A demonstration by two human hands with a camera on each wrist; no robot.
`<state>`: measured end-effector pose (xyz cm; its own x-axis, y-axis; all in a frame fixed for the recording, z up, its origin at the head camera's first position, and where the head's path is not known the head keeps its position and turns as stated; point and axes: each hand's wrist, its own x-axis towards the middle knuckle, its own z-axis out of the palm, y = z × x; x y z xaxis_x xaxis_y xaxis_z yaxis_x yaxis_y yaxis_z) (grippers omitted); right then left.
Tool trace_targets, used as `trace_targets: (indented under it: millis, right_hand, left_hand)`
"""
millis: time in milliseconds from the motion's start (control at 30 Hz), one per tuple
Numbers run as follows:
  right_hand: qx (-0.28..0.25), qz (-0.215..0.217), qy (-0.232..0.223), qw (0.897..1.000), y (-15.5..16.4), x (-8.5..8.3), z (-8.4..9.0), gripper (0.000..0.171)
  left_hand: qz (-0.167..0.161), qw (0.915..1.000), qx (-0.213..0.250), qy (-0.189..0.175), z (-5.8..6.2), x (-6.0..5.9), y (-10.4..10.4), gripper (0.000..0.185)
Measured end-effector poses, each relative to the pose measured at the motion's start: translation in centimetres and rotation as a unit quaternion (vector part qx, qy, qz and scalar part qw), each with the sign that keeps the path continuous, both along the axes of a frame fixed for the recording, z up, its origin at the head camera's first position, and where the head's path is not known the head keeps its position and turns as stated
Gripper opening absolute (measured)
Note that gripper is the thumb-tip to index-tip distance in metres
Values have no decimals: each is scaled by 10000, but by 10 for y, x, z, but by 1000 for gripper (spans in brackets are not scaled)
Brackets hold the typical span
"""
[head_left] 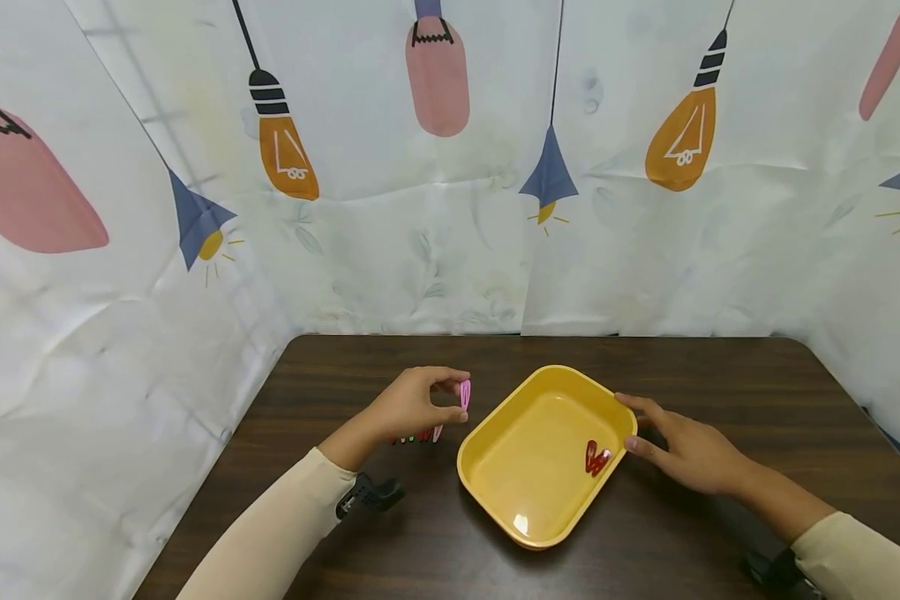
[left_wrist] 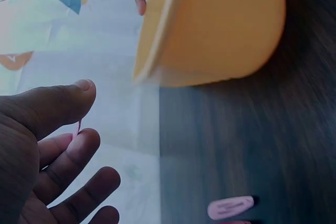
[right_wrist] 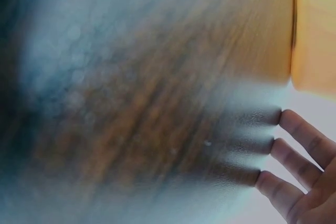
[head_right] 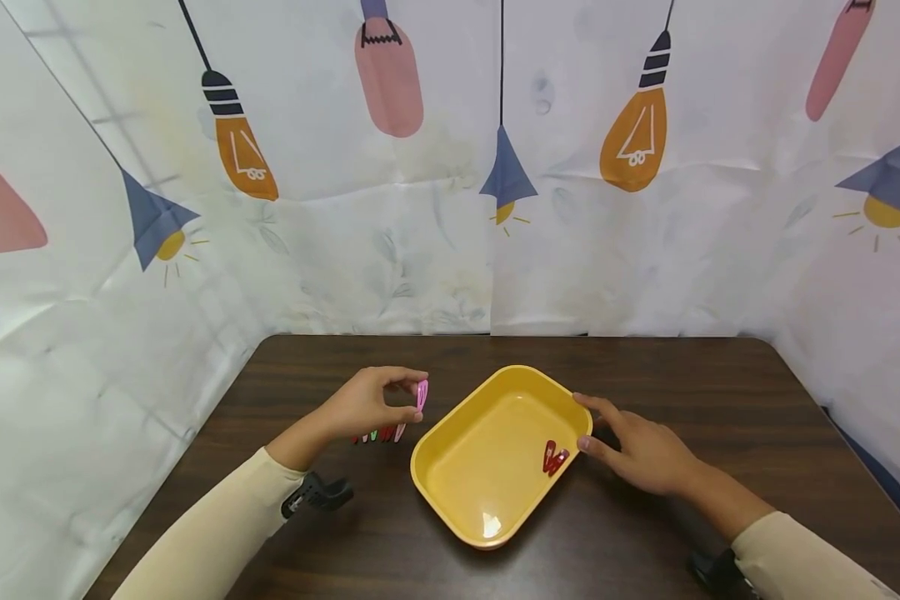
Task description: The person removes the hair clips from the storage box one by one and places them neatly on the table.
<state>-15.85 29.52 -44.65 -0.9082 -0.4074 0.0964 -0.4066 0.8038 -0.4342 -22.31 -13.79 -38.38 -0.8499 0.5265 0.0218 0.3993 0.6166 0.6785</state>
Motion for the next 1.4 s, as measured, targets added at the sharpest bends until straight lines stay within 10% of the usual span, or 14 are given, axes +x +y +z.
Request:
trace_targets:
  millis: [1400]
  right_hand:
    - [45,-25,-60,10000,0,0,2,64]
  left_hand:
    - [674,9977,68,-72,-41,3,-75,58]
